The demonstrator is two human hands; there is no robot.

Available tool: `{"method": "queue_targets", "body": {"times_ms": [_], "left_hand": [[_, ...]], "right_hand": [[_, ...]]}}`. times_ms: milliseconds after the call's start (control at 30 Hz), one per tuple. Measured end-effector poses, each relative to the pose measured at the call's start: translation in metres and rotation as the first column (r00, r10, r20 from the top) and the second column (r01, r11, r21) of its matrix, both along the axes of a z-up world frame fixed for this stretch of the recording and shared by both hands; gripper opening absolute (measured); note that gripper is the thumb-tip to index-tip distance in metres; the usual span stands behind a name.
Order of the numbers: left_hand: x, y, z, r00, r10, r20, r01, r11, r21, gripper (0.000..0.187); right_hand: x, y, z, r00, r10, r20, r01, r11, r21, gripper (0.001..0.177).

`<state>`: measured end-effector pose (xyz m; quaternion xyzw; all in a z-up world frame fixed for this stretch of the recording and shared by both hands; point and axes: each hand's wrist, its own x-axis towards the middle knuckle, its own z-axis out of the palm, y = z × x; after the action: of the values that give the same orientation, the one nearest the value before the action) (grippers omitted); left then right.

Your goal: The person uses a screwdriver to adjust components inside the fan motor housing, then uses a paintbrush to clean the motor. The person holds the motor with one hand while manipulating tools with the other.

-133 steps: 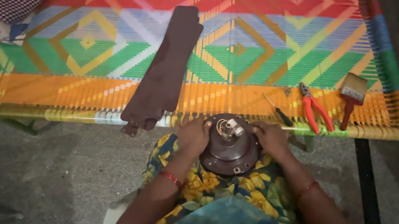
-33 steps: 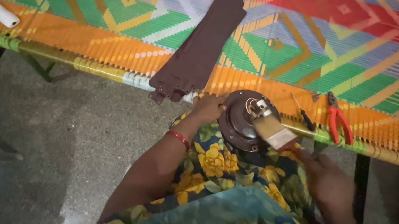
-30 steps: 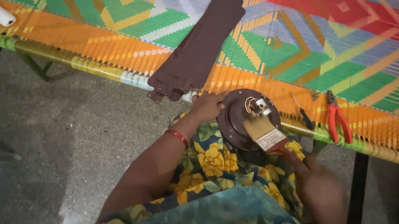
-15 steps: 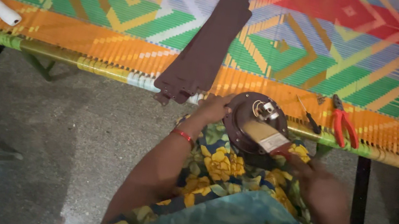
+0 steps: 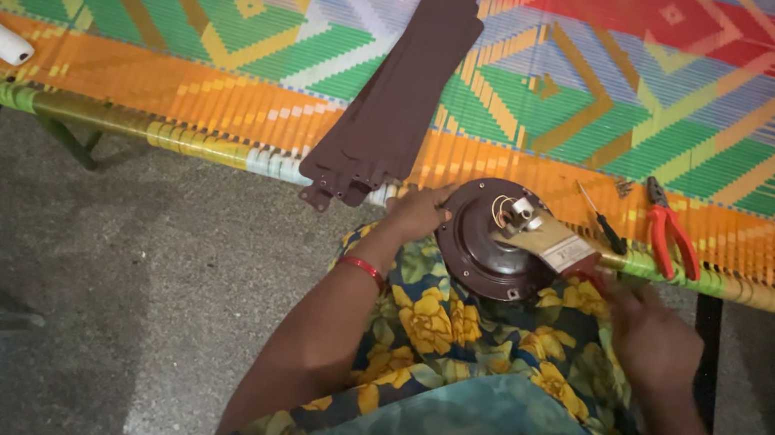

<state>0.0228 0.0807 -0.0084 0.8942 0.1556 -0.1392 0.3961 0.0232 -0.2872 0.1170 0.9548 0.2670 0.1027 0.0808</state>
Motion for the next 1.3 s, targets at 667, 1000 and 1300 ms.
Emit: {"method": "queue_targets", "body": {"times_ms": [667,1000,1300], "left_hand": [[0.002,-0.003,-0.012,0.999,-0.026,0.025,0.024,0.996,0.081,0.067],[0.003,-0.01,-0.011,1.0,0.008,0.004,-0.008,0.989,0.151,0.063],[0.001,-0.011,-0.008,0.999,-0.005,0.05,-0.006,0.976,0.218,0.064]], "right_hand": [[0.055,0.003,0.019,0.984,0.141,0.106,-0.156,0.976,0.15,0.04],[0.027,0.004,0.059,0.953,-0.084,-0.29,0.073,0.996,-0.049,0.043],[0.01,-0.003,0.042,0.83,0.435,-0.349,-0.166,0.79,0.59,0.024]]}}
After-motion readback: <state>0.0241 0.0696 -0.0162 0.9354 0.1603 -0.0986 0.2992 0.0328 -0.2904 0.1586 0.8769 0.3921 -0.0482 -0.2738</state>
